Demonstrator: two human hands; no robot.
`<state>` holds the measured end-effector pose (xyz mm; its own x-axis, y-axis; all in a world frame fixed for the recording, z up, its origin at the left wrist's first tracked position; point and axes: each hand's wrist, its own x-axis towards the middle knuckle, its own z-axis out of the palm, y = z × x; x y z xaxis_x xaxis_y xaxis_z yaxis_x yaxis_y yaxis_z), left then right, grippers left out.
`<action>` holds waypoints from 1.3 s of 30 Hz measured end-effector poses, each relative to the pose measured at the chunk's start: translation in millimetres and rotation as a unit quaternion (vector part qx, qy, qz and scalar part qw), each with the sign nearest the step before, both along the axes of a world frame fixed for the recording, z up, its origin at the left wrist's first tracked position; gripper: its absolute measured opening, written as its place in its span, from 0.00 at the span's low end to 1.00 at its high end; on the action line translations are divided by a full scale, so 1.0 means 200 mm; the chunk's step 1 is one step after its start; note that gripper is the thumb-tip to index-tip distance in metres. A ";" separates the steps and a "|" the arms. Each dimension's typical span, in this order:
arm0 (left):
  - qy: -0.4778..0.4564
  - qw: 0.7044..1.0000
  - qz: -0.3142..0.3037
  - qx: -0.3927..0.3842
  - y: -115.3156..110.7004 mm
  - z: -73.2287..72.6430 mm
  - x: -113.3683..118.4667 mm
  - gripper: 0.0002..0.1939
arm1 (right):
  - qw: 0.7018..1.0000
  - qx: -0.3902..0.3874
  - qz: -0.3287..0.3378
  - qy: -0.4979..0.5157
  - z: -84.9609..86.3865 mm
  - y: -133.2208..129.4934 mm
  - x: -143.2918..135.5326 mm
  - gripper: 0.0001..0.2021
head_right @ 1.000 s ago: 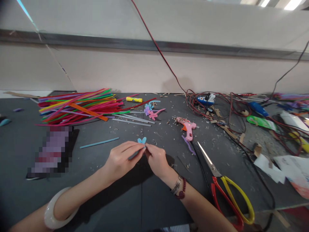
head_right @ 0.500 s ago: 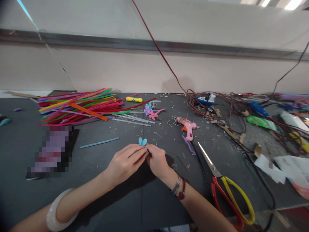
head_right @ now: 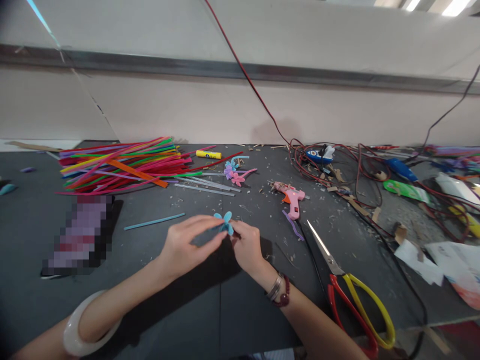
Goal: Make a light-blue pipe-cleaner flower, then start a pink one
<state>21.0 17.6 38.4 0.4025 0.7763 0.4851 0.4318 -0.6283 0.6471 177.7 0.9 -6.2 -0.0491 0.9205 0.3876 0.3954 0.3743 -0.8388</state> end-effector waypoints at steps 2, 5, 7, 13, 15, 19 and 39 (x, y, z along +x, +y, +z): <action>-0.014 0.996 0.039 -0.075 0.05 0.05 -0.03 0.08 | 0.999 -0.027 -0.007 0.044 0.02 0.01 0.00 0.11; -0.028 0.973 -0.007 -0.231 0.11 0.07 -0.05 0.07 | 0.993 -0.058 -0.006 0.099 0.04 0.01 0.01 0.10; -0.075 0.945 -0.055 -0.315 0.12 0.05 -0.03 0.08 | 0.991 -0.070 -0.001 0.118 0.04 0.01 0.01 0.10; -0.200 0.915 -0.051 -0.347 0.10 -0.07 0.00 0.07 | 0.988 -0.074 0.013 0.132 0.03 0.01 0.01 0.09; -0.223 0.905 -0.052 -0.359 0.11 -0.08 -0.01 0.06 | 0.990 -0.065 0.018 0.124 0.03 0.01 0.01 0.09; -0.257 0.856 -0.066 -0.444 0.13 -0.07 -0.02 0.06 | 0.994 -0.045 0.000 0.101 0.03 0.01 0.01 0.09; -0.250 0.778 -0.054 -0.574 0.09 -0.03 -0.01 0.08 | 0.998 0.028 0.032 -0.054 0.02 0.01 0.03 0.13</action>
<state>18.9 36.4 32.2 0.4800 0.7877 -0.3863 -0.0697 0.4732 0.8782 182.7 3.0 -3.1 -0.1517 0.8915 0.4268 0.4552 0.4463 -0.7705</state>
